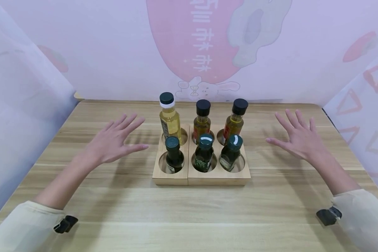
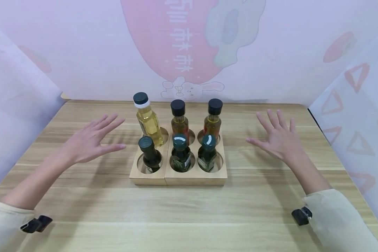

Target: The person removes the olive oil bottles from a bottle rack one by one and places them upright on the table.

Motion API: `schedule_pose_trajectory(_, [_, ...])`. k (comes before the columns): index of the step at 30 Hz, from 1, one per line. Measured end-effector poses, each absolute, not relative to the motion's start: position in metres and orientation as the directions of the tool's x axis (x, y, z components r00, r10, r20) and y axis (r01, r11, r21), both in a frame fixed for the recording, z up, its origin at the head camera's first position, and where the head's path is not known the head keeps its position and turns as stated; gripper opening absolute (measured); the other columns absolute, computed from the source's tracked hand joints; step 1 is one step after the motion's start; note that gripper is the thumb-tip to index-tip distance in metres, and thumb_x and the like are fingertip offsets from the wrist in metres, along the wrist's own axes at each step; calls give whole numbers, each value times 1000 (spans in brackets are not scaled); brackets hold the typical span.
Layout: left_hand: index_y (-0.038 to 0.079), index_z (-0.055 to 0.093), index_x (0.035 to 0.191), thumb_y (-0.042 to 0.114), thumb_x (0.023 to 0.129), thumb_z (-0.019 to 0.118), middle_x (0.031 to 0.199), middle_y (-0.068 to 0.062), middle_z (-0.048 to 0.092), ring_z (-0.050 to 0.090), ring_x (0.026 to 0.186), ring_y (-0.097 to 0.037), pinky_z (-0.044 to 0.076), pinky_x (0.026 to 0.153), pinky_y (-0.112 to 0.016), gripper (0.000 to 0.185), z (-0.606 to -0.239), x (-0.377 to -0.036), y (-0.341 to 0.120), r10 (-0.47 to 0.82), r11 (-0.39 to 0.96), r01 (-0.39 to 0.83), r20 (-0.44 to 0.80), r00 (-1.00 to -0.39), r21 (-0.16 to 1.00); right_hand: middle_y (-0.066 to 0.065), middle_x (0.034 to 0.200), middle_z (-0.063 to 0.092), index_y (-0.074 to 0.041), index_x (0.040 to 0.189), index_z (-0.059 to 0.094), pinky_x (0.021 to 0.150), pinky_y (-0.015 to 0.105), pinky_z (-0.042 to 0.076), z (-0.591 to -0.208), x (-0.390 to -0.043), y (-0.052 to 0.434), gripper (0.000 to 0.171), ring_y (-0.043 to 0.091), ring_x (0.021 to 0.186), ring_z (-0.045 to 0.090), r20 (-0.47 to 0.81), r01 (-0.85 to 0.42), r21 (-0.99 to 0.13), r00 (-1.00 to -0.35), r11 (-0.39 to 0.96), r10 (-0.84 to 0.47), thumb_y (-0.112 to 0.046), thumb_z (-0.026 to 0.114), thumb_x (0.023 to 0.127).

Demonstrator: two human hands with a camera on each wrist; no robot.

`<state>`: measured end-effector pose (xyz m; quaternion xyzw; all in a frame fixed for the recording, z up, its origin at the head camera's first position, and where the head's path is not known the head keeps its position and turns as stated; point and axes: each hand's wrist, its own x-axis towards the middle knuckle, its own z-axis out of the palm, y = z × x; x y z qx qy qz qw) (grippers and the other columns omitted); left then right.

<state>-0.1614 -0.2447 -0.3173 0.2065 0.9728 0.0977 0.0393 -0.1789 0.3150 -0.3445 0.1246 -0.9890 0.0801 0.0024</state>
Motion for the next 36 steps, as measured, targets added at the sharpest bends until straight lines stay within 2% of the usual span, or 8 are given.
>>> schedule_pose_trajectory(5, [10,41,158,55,97,66,164,-19,34,32,149,-47,31,114,-70,80,-319,-160,-241,449,835,416,-8,-894,361,29,167,17,-14,165,21,116,78,0,-345,-176,314,93,51,155,6,65,-261,-178,-965,949,-254,-65,58,97])
schedule_pose_trajectory(8, [5,50,151,47,97,70,159,-21,42,39,145,-46,33,115,-68,72,-321,-159,-241,467,791,429,22,-884,437,30,166,20,-13,165,23,116,79,0,-345,-176,314,91,52,154,8,78,-264,-187,-964,946,-253,-64,58,97])
schedule_pose_trajectory(12, [2,60,141,37,94,77,150,-22,54,48,139,-46,37,113,-66,61,-325,-158,-241,493,743,464,73,-867,483,31,165,22,-11,165,23,116,79,2,-345,-178,314,91,52,154,8,71,-256,-200,-967,946,-246,-61,59,98])
schedule_pose_trajectory(17, [-2,65,132,22,92,80,135,-20,66,58,129,-43,43,109,-63,49,-334,-159,-240,538,669,488,88,-838,561,31,161,30,-4,160,33,116,76,13,-344,-178,313,86,53,153,13,98,-269,-225,-963,937,-253,-55,63,97])
schedule_pose_trajectory(21, [-3,66,131,15,93,79,131,-17,69,63,123,-38,46,106,-63,44,-339,-158,-240,562,613,460,55,-825,643,32,157,36,0,152,43,117,72,19,-343,-178,311,78,55,150,20,119,-275,-258,-960,926,-252,-50,66,97])
schedule_pose_trajectory(26, [-3,69,126,12,93,79,126,-16,71,67,116,-34,49,105,-58,38,-341,-154,-237,572,566,423,33,-820,707,32,159,34,2,149,47,117,71,21,-340,-176,308,75,53,151,20,93,-250,-295,-968,922,-233,-51,64,98])
schedule_pose_trajectory(36, [0,72,117,7,92,79,118,-11,74,71,109,-29,56,98,-39,28,-347,-149,-229,599,453,328,-11,-800,829,31,160,33,4,145,52,116,73,24,-338,-174,302,72,51,151,21,89,-259,-334,-966,906,-243,-51,63,100])
